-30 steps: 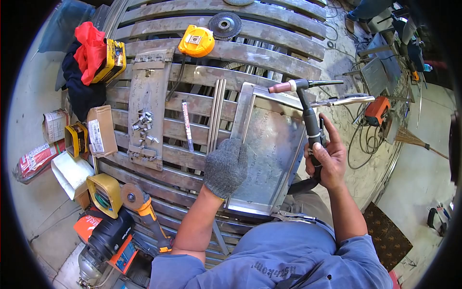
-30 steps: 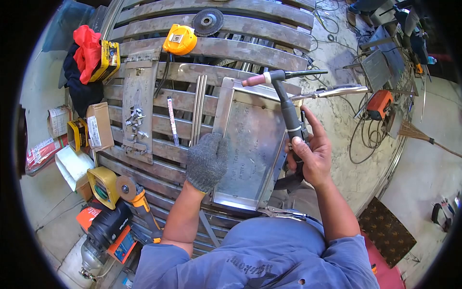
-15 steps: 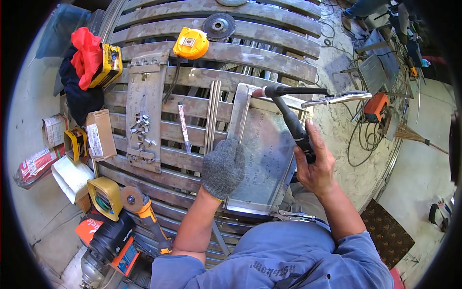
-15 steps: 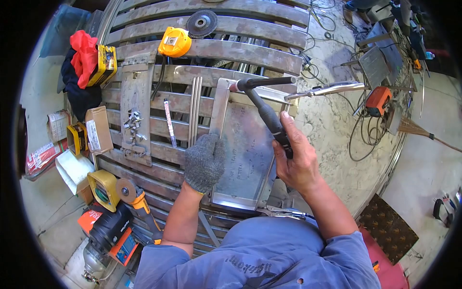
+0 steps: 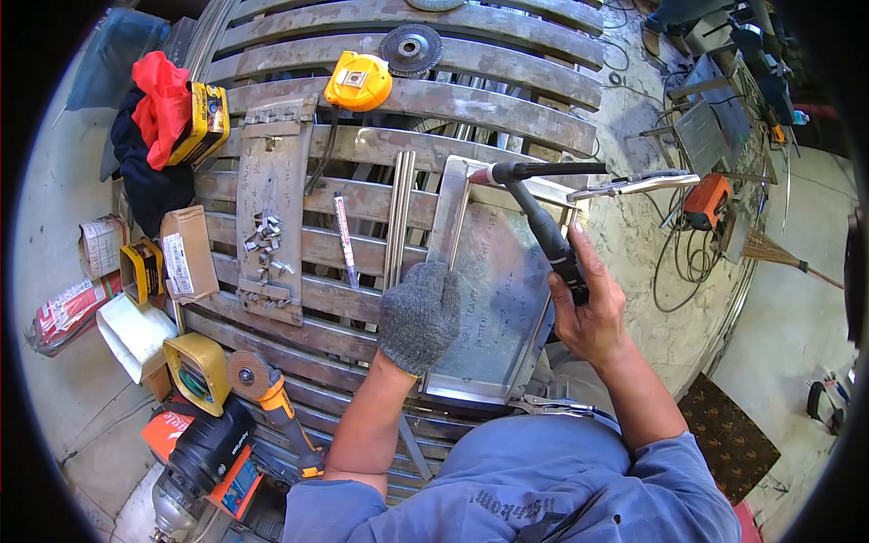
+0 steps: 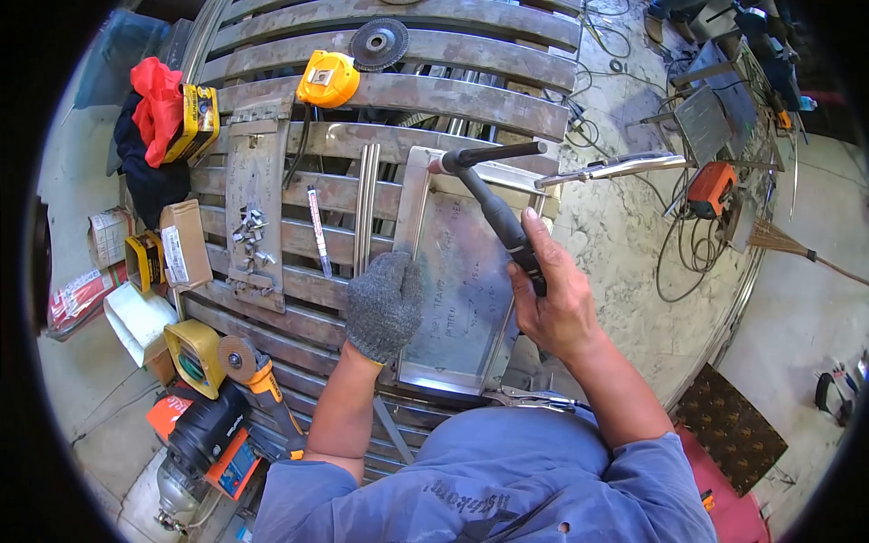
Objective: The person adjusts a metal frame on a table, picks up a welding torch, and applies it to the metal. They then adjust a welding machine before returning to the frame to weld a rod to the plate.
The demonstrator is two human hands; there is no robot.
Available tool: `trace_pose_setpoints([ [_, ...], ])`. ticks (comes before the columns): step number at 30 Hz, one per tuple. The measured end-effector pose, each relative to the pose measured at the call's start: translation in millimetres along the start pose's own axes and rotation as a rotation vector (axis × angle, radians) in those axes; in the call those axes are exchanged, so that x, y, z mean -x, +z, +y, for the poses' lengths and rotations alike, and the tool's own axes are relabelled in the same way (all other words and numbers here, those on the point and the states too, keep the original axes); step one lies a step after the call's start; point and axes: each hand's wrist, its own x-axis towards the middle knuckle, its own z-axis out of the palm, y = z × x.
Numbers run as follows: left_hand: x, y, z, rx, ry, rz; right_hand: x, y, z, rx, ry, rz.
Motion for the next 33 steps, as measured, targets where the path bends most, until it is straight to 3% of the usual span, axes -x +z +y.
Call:
trace_pose_setpoints([
  [11,4.4,2.5,-3.8,0.005,-0.064,-0.037,-2.4,-1.9,-3.8,0.018,0.005,-0.025],
  [14,0.8,4.1,-8.6,-0.219,0.245,-0.025,-0.4,-3.9,-3.6,0.051,0.02,-0.063],
  [17,-0.7,3.0,-7.9,-0.212,0.255,-0.018,-0.5,-2.7,-3.5,0.033,0.011,-0.035],
  [18,0.8,0.9,-7.8,-0.201,0.222,-0.069,-1.4,-1.3,-4.1,0.007,0.008,-0.01],
  [19,4.6,6.0,-5.0,0.007,-0.058,-0.012,-1.9,-0.1,-3.9,-0.019,0.006,0.015],
  [20,5.0,6.3,-5.6,0.012,-0.063,-0.013,9.7,-1.6,-1.5,-0.105,0.148,-0.029],
  [23,4.7,5.2,-5.0,0.026,-0.063,-0.007,16.4,-1.5,4.1,-0.126,0.17,-0.007],
  [27,4.2,5.0,-4.3,0.019,-0.077,-0.025,10.2,-0.4,5.0,-0.031,0.064,0.034],
  [33,3.3,3.2,-3.1,0.022,-0.08,-0.026,11.4,-2.7,3.0,-0.054,0.088,0.034],
])
